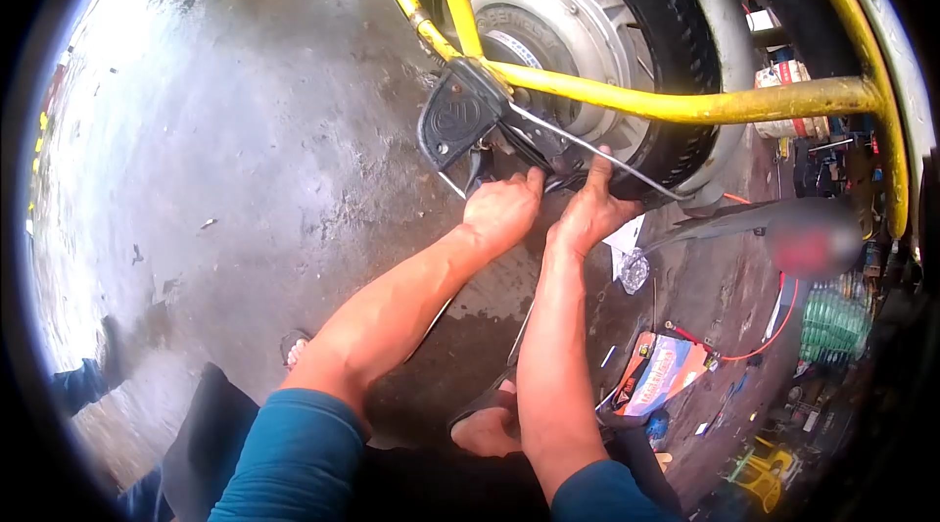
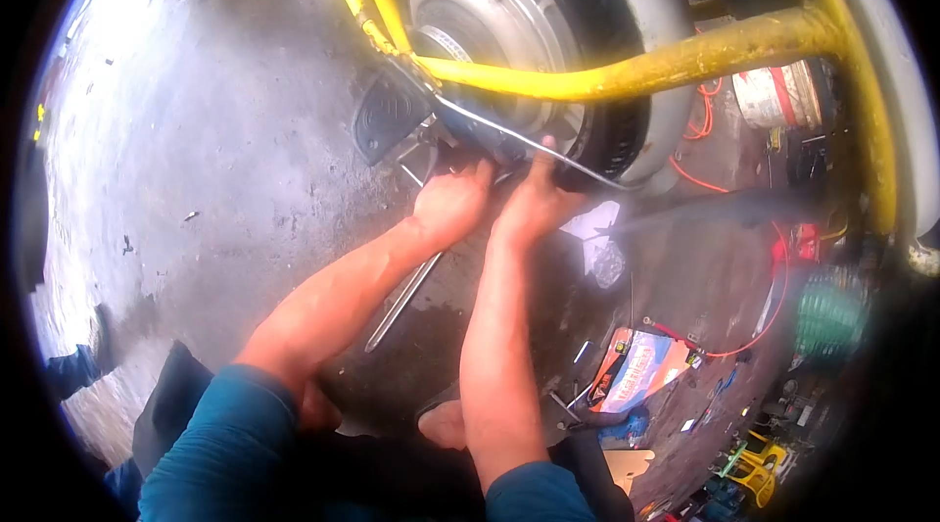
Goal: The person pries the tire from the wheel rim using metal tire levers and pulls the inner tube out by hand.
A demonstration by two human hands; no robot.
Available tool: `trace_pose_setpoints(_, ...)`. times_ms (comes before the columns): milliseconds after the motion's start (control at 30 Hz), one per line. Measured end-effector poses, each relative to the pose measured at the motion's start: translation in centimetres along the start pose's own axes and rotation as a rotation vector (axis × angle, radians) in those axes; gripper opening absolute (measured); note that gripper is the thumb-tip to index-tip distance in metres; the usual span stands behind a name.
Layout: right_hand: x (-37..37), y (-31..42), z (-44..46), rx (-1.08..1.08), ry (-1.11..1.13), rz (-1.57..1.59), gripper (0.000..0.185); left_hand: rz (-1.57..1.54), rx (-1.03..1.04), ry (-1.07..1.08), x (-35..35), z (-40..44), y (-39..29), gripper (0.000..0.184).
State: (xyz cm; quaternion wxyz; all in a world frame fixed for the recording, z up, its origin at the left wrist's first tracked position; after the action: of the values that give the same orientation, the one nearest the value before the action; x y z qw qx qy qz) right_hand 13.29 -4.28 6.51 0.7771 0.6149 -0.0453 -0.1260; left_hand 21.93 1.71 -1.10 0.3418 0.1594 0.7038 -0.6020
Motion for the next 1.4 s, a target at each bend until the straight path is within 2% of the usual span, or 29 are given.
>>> trace_pose_setpoints(33,0.2,-0.5,0.0,0.098,0.009,0.022,0.065,0.029,-0.034,0.052,-0.1,0.3,0.5,0.025)
trace_pose_setpoints(133,-0.3,0.2,0.2,-0.028,-0.003,-0.16,0.067,0.113,-0.164,0.13,-0.1,1.7,2.4,0.024)
trace_pose_setpoints(200,-0.5,0.2,0.6,-0.053,-0.021,-0.231,0.064,0.244,-0.173,0.101,0.0,2.3,4.1,0.026)
trace_pose_setpoints(233,-0.4,-0.3,0.8,-0.047,-0.026,-0.272,0.062,0.305,-0.11,0.048,0.1,2.4,4.6,0.028)
trace_pose_setpoints(333,-0.6,-1.5,0.7,-0.098,-0.038,-0.282,0.06,0.283,-0.152,0.044,0.9,2.6,5.2,0.028)
trace_pose_setpoints(433,-1.2,-1.3,0.4,-0.1,0.067,-0.301,0.059,-0.053,-0.319,0.081,2.2,3.0,5.7,0.034)
trace_pose_setpoints(533,-0.5,-0.7,0.5,-0.059,0.137,-0.241,0.058,-0.308,-0.312,-0.12,2.1,2.7,6.4,0.044)
trace_pose_setpoints(600,-0.4,-0.7,-0.2,-0.009,0.143,-0.177,0.058,-0.2,-0.228,-0.151,1.9,2.2,6.0,0.052)
trace_pose_setpoints(667,-0.3,-2.0,-0.5,-0.054,0.176,-0.098,0.057,-0.052,-0.178,-0.147,0.6,2.0,3.8,0.056)
trace_pose_setpoints(700,-0.2,-2.8,-0.4,-0.08,0.195,-0.061,0.058,-0.019,-0.112,-0.284,0.3,1.8,3.5,0.06)
trace_pose_setpoints(800,0.3,-5.3,-0.4,-0.016,0.348,0.076,0.059,0.021,-0.186,-0.109,0.6,3.2,3.7,0.057)
trace_pose_setpoints(867,0.1,-6.3,-1.0,0.055,0.327,0.014,0.054,0.021,-0.137,-0.059,-0.1,2.5,3.1,0.049)
trace_pose_setpoints(933,0.8,-9.7,-0.8,0.066,0.361,0.059,0.051,0.046,-0.108,0.012,-2.0,1.7,2.6,0.04)
trace_pose_setpoints(1000,0.8,-11.2,-1.6,0.237,0.427,-0.045,0.047,0.066,-0.108,0.116,-3.3,0.2,2.0,0.032)
trace_pose_setpoints(1067,0.7,-15.2,-1.0,0.293,0.535,-0.022,0.047,-0.047,-0.081,0.258,-7.2,-2.0,0.8,0.028)
trace_pose_setpoints(1100,0.5,-14.8,-1.2,0.328,0.539,-0.014,0.046,-0.108,-0.062,0.332,-8.1,-2.9,0.6,0.026)
trace_pose_setpoints(1167,0.8,-12.7,-1.2,0.386,0.545,0.007,0.046,0.006,-0.118,0.374,-6.6,-2.1,2.5,0.027)
trace_pose_setpoints(1200,0.1,-11.7,-1.2,0.335,0.502,-0.042,0.048,0.057,-0.152,0.401,-5.4,-1.9,3.3,0.027)
trace_pose_setpoints(1233,0.1,-10.8,-1.1,0.276,0.462,-0.08,0.05,0.086,-0.18,0.46,-4.8,-1.2,3.9,0.035)
trace_pose_setpoints(1267,0.2,-10.3,-1.1,0.218,0.417,-0.114,0.053,0.044,-0.175,0.413,-3.7,-0.5,4.4,0.038)
trace_pose_setpoints(1333,-0.9,-7.1,-1.3,0.014,0.017,-0.136,0.064,-0.037,-0.175,0.322,-2.0,0.5,5.3,0.045)
trace_pose_setpoints(1400,-1.2,-2.3,-0.8,-0.051,-0.06,-0.13,0.068,-0.246,-0.167,0.163,-1.8,1.0,4.7,0.051)
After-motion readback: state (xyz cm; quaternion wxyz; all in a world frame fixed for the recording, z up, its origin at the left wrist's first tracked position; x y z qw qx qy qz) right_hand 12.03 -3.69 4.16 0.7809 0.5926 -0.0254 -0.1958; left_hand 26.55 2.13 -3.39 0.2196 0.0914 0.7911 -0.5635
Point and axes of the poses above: each hand's wrist, its own z-axis towards the middle knuckle, its own x-axis out of the palm, y = z × x, the point moved 5 cm from there along z, towards the middle knuckle, and after that the axes turned 7 degrees about -z, right-handed, at the moved point
